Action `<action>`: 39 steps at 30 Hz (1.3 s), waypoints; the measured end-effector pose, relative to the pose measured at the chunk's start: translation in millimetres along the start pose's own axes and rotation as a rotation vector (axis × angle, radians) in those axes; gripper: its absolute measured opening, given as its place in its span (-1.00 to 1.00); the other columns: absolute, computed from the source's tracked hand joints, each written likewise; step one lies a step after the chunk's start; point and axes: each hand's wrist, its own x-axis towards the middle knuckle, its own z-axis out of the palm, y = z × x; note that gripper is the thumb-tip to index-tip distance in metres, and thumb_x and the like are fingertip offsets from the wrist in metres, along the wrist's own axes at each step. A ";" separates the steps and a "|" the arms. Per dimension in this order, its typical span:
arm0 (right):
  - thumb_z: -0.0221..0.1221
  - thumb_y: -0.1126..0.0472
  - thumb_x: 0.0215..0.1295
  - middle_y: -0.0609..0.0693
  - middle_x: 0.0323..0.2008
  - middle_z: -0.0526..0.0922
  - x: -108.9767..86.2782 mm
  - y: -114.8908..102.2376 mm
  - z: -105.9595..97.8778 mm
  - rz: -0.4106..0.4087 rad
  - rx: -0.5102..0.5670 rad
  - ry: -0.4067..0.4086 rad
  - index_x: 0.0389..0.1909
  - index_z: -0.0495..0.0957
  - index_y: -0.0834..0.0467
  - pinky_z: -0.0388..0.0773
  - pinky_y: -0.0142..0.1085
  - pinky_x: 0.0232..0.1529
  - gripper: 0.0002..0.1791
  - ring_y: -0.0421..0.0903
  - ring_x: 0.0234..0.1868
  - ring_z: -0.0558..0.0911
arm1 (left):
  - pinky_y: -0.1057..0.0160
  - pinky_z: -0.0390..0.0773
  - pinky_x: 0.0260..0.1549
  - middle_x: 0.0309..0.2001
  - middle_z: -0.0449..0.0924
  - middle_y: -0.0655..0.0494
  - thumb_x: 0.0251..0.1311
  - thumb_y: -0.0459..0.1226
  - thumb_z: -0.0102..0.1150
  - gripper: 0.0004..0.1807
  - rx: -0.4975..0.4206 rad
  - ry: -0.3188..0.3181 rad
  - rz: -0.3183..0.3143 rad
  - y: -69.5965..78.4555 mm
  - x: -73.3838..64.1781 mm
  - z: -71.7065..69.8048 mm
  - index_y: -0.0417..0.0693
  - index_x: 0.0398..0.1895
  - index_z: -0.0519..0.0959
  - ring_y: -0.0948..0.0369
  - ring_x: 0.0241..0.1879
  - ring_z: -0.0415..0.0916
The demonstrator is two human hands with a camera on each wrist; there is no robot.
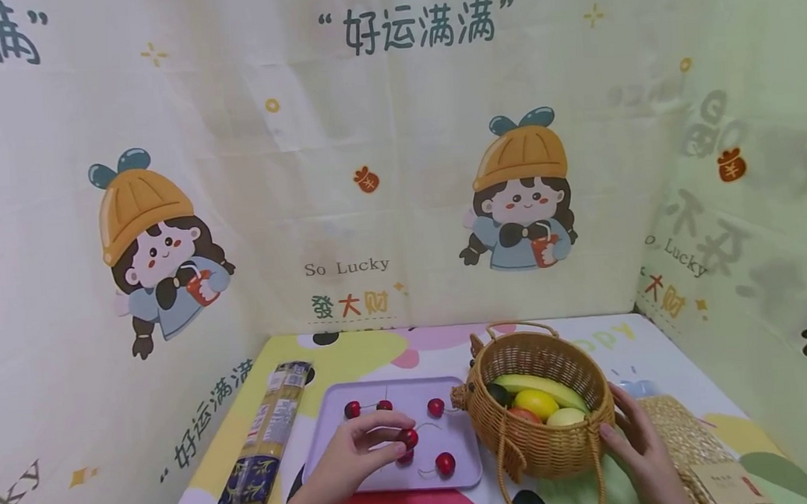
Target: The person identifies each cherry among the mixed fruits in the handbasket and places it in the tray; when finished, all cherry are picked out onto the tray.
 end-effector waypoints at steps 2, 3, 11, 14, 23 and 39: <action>0.11 0.22 0.75 -0.09 0.69 0.13 -0.1 -1.1 1.2 0.002 0.001 0.000 0.83 0.01 -0.06 0.58 -0.58 0.12 -0.20 -0.65 0.31 0.31 | 0.29 0.74 0.19 0.36 0.66 -0.24 0.53 -0.27 0.38 -0.59 0.023 0.054 -0.012 -5.6 -9.2 -13.6 -0.17 0.37 0.67 0.21 0.23 0.75; 0.11 0.22 0.75 -0.09 0.69 0.13 -0.3 -1.7 1.6 0.001 0.001 0.001 0.83 0.01 -0.06 0.57 -0.58 0.12 -0.20 -0.64 0.32 0.31 | 0.31 0.73 0.19 0.37 0.64 -0.27 0.53 -0.26 0.39 -0.58 0.037 0.085 -0.021 -8.4 -12.6 -19.5 -0.17 0.37 0.67 0.21 0.23 0.75; 0.11 0.26 0.74 -0.18 0.66 0.16 -2.1 -1.2 2.6 -0.017 0.024 0.000 0.83 0.03 -0.04 0.58 -0.59 0.13 -0.21 -0.64 0.33 0.32 | 0.36 0.73 0.18 0.29 0.75 -0.18 0.42 -0.17 0.51 -0.49 0.117 0.294 -0.099 -31.7 -21.9 -45.0 -0.17 0.35 0.69 0.06 0.28 0.74; 0.11 0.25 0.74 -0.20 0.66 0.16 -2.9 0.3 2.3 -0.007 0.030 0.003 0.83 0.03 -0.03 0.57 -0.59 0.13 -0.21 -0.63 0.32 0.32 | 0.33 0.75 0.18 0.20 0.80 -0.09 0.41 -0.19 0.53 -0.54 0.176 0.317 -0.100 -41.8 -21.3 -48.7 -0.15 0.30 0.72 0.06 0.25 0.75; 0.11 0.22 0.75 -0.07 0.70 0.11 -2.3 -1.3 2.1 0.007 0.013 0.003 0.83 0.01 -0.05 0.56 -0.60 0.13 -0.21 -0.60 0.35 0.30 | 0.31 0.76 0.17 0.04 0.79 0.06 0.30 -0.36 0.58 -0.73 0.333 0.340 -0.070 -59.0 -20.9 -48.0 -0.07 0.05 0.80 0.25 0.08 0.78; 0.11 0.22 0.75 -0.14 0.66 0.15 -1.8 -3.7 2.9 -0.013 -0.016 -0.002 0.83 0.01 -0.04 0.58 -0.59 0.11 -0.21 -0.64 0.31 0.31 | 0.29 0.76 0.16 -0.01 0.79 0.21 0.26 -0.33 0.61 -0.72 0.455 0.354 -0.056 -67.3 -26.3 -48.7 0.11 -0.01 0.81 0.28 0.02 0.76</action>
